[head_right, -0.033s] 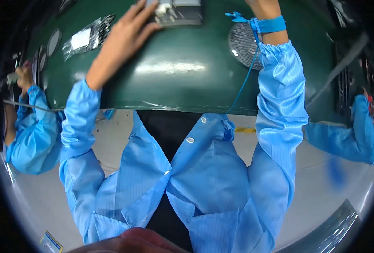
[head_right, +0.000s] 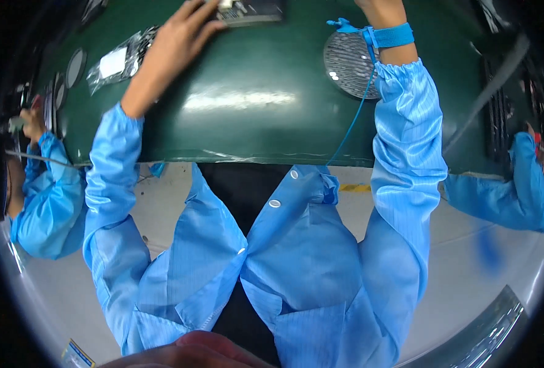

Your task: The person assembles tablets on an assembly line by picking up components such as tablet frames, circuit boards, batteries, and screens, then driving small screws into them using an electric screwdriver.

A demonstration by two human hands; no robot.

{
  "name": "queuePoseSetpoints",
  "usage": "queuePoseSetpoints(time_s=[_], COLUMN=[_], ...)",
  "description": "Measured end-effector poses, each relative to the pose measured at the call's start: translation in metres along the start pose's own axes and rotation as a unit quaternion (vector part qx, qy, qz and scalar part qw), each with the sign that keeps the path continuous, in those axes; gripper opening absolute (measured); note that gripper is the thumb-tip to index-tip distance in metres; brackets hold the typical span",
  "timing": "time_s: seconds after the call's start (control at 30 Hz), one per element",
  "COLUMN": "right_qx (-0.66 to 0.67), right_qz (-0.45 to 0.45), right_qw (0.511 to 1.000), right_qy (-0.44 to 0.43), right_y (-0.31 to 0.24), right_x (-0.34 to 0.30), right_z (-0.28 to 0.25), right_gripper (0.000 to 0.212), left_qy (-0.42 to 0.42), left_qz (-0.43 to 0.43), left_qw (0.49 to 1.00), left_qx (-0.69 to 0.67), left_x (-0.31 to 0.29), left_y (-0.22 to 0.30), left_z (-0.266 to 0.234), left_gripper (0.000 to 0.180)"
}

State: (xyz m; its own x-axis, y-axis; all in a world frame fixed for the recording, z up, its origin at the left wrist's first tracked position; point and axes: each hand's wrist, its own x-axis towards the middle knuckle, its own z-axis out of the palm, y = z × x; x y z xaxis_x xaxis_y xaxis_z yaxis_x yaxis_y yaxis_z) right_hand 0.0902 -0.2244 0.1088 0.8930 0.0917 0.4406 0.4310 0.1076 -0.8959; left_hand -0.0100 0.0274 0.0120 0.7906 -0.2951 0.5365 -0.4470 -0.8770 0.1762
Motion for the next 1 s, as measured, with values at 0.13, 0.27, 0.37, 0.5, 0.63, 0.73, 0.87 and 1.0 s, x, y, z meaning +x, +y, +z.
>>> queuePoseSetpoints(time_s=[0.13, 0.27, 0.37, 0.5, 0.63, 0.73, 0.87, 1.0], right_qx=[0.058, 0.075, 0.086, 0.108, 0.111, 0.114, 0.131, 0.147], right_qz=[0.032, 0.049, 0.072, 0.085, 0.107, 0.11, 0.121, 0.126], right_qw=[0.996, 0.986, 0.984, 0.988, 0.988, 0.985, 0.978, 0.974], right_qy=[0.063, 0.144, 0.137, 0.07, -0.028, -0.07, -0.111, -0.116], right_y=[0.007, 0.007, 0.002, 0.018, 0.008, 0.0, 0.01, 0.018], right_x=[0.001, -0.001, -0.01, -0.032, -0.05, -0.064, -0.073, -0.079], right_z=[-0.057, -0.103, -0.117, -0.108, -0.088, -0.084, -0.08, -0.077], right_gripper=[0.016, 0.014, 0.014, 0.013, 0.014, 0.014, 0.017, 0.021], left_qy=[-0.036, -0.03, -0.031, -0.033, 0.076, 0.055, 0.007, 0.034], left_qz=[-0.032, -0.051, -0.055, -0.107, -0.051, -0.028, 0.004, -0.02], left_qw=[0.998, 0.997, 0.997, 0.992, 0.995, 0.997, 0.997, 0.992], left_qx=[0.027, 0.047, 0.043, 0.065, 0.042, -0.05, -0.071, -0.121], left_x=[0.061, 0.104, 0.119, 0.119, 0.093, 0.061, 0.021, 0.015], left_y=[-0.055, -0.097, -0.12, -0.121, -0.062, 0.011, 0.036, 0.031], left_z=[0.03, 0.063, 0.073, 0.078, 0.068, 0.038, 0.026, 0.022], left_gripper=[0.044, 0.046, 0.046, 0.05, 0.041, 0.031, 0.028, 0.028])
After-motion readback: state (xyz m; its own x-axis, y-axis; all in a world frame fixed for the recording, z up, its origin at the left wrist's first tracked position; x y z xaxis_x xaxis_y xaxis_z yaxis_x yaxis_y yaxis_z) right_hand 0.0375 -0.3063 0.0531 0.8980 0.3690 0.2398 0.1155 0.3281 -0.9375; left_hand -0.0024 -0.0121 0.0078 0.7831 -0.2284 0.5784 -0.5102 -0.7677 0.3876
